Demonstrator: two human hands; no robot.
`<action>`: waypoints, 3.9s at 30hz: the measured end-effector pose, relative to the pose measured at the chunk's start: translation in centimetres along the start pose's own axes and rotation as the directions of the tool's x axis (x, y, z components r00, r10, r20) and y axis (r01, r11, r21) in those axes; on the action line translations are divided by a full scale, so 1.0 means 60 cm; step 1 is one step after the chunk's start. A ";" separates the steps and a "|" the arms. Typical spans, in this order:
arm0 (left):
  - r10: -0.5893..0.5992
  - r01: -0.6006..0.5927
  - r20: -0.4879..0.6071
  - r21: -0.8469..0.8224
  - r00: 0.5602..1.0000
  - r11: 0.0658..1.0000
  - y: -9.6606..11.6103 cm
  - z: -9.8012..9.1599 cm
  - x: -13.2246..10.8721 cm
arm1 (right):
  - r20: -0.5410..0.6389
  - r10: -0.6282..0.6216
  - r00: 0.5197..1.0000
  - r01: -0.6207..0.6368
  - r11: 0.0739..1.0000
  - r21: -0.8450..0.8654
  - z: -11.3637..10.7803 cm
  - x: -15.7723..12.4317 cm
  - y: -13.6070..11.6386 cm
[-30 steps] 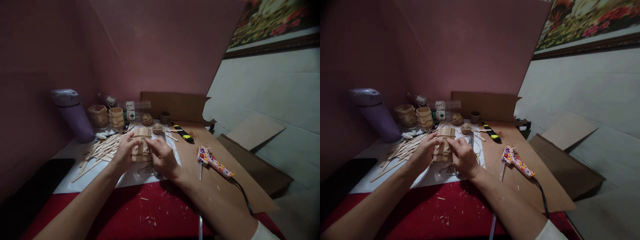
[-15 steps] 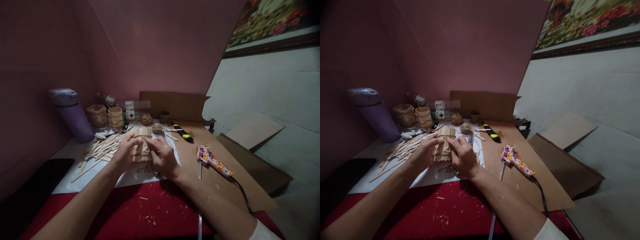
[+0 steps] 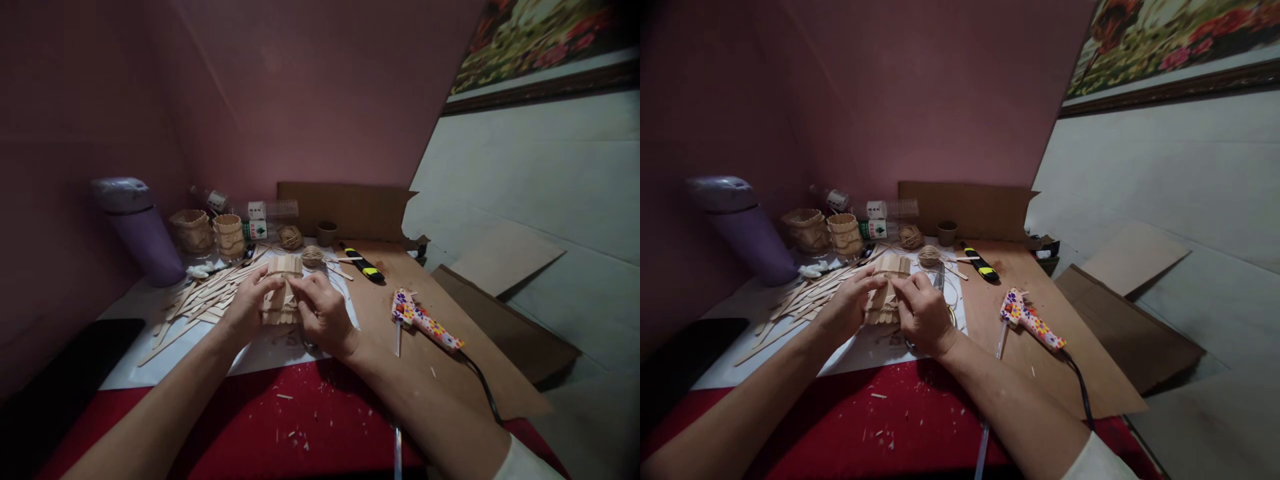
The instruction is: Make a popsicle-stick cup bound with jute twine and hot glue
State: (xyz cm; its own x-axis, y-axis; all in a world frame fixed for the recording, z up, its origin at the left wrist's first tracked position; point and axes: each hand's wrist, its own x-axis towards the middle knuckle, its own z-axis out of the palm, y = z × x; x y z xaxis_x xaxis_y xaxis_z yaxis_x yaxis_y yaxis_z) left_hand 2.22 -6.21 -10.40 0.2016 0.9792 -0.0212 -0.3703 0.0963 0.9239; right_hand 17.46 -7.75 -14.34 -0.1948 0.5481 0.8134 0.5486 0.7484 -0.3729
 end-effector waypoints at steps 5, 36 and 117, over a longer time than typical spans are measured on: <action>-0.028 0.028 -0.007 0.003 1.000 1.000 -0.001 -0.002 0.001 | -0.016 -0.026 1.000 0.026 1.000 0.010 -0.001 0.001 -0.001; -0.083 0.083 -0.001 -0.037 0.997 0.996 0.003 0.004 -0.006 | -0.110 0.039 0.993 -0.046 0.997 -0.055 -0.003 0.003 -0.006; 0.044 -0.044 0.032 -0.016 0.999 0.999 -0.029 -0.007 0.003 | -0.059 -0.053 0.997 0.049 0.997 -0.064 -0.011 0.000 -0.009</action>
State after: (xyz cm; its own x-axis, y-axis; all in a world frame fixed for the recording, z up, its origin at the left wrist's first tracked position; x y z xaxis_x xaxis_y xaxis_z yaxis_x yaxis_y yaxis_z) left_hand 2.49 -6.10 -12.16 0.2138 0.9764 0.0318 -0.3936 0.0563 0.9175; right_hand 17.69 -8.41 -13.81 -0.1754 0.4851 0.8567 0.5889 0.7490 -0.3036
